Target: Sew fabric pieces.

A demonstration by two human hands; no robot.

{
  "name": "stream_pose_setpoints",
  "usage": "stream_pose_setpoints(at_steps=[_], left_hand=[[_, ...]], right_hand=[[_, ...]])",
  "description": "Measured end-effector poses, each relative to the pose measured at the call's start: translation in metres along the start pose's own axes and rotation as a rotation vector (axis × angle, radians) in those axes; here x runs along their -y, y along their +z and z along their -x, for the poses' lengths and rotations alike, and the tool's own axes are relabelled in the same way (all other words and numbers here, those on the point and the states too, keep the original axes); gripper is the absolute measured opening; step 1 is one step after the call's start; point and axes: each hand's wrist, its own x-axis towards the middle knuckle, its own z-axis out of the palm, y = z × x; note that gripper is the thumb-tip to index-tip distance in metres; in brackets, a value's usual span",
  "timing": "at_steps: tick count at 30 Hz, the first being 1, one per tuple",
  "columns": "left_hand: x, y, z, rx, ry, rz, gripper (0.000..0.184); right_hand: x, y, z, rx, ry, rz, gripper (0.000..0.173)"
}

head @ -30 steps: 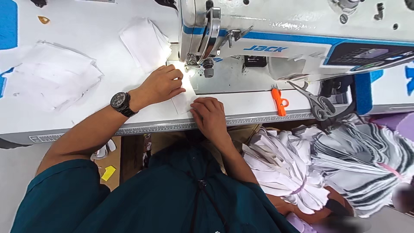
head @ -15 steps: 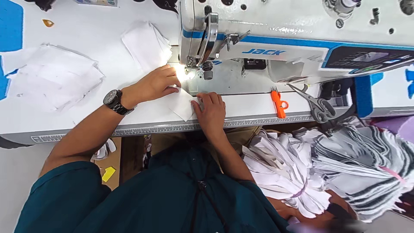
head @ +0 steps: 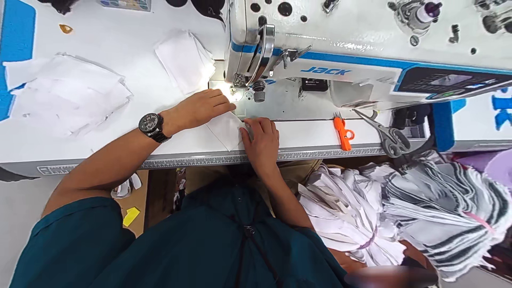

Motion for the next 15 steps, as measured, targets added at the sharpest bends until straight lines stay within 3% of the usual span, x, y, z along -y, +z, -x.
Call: stream_pose_setpoints(at_steps=[9,15], left_hand=[[-0.0026,-0.0022,-0.0003,0.025,0.046,-0.067,0.019],[-0.0037,-0.0037,0.0005,0.045,0.058,-0.082,0.019]], right_hand=[[-0.0024,0.0018,0.0095,-0.107,-0.09,-0.097,0.012],[-0.0061,-0.0022,0.0079,-0.057,-0.095,-0.126,0.012]])
